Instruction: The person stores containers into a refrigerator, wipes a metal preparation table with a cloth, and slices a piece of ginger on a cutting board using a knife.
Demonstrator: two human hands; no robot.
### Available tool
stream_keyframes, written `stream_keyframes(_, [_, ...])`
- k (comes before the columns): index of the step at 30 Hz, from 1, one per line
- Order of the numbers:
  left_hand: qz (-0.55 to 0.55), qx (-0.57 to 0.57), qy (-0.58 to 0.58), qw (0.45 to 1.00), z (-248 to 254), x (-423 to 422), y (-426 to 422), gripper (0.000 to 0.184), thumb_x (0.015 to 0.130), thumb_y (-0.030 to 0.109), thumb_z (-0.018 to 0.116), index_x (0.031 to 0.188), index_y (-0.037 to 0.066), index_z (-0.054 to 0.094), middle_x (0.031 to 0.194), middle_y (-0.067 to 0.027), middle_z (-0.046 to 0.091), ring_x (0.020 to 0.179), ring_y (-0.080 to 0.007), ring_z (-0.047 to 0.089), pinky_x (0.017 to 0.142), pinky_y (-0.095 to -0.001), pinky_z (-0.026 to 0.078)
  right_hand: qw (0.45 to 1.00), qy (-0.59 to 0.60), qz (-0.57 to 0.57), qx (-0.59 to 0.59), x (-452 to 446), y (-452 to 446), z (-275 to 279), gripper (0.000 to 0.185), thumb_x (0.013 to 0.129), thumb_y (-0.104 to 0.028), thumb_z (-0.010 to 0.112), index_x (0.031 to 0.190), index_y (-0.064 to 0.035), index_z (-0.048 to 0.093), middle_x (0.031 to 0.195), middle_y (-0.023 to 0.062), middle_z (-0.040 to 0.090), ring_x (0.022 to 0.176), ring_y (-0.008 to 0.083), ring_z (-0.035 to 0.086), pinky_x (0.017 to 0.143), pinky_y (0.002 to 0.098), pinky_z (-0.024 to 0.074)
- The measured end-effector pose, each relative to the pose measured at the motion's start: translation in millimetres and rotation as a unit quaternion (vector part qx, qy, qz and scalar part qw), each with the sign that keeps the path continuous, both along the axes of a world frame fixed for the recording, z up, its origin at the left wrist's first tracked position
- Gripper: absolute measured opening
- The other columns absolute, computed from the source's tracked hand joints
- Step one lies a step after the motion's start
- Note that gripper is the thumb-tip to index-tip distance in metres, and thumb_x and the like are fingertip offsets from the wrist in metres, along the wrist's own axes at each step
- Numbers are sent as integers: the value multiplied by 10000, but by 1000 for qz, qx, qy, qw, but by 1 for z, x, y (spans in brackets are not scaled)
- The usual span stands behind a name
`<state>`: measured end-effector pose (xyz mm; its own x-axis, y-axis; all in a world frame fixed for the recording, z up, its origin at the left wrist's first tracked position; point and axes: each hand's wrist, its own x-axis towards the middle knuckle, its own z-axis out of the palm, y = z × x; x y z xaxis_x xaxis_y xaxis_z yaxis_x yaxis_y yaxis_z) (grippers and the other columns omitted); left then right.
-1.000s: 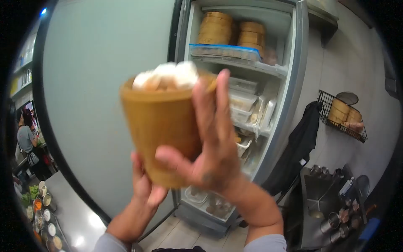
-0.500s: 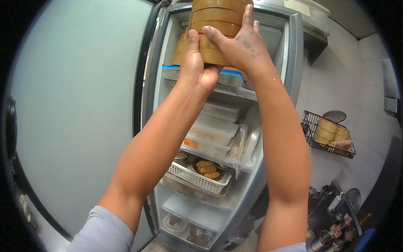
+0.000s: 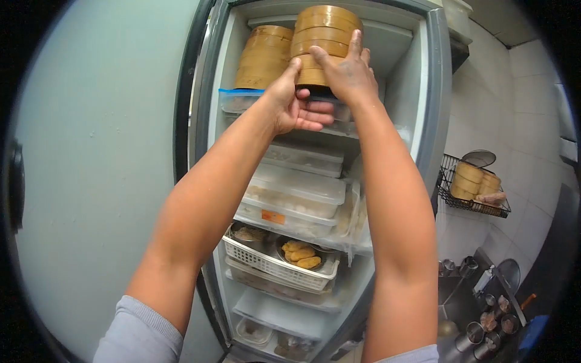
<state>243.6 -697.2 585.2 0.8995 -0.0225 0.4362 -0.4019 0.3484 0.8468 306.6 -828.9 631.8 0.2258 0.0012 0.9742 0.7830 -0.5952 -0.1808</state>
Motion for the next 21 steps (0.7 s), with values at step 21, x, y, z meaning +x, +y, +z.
stream_keyframes(21, [111, 46, 79, 990, -339, -117, 92, 230, 986, 193, 575, 828, 38, 516, 861, -239, 709, 699, -255, 728, 579, -306, 588, 996, -49, 75, 28, 47, 7, 0, 1147, 798, -778, 557, 1551, -18, 143, 1507, 324, 285, 1391, 444, 346, 1139, 467, 328])
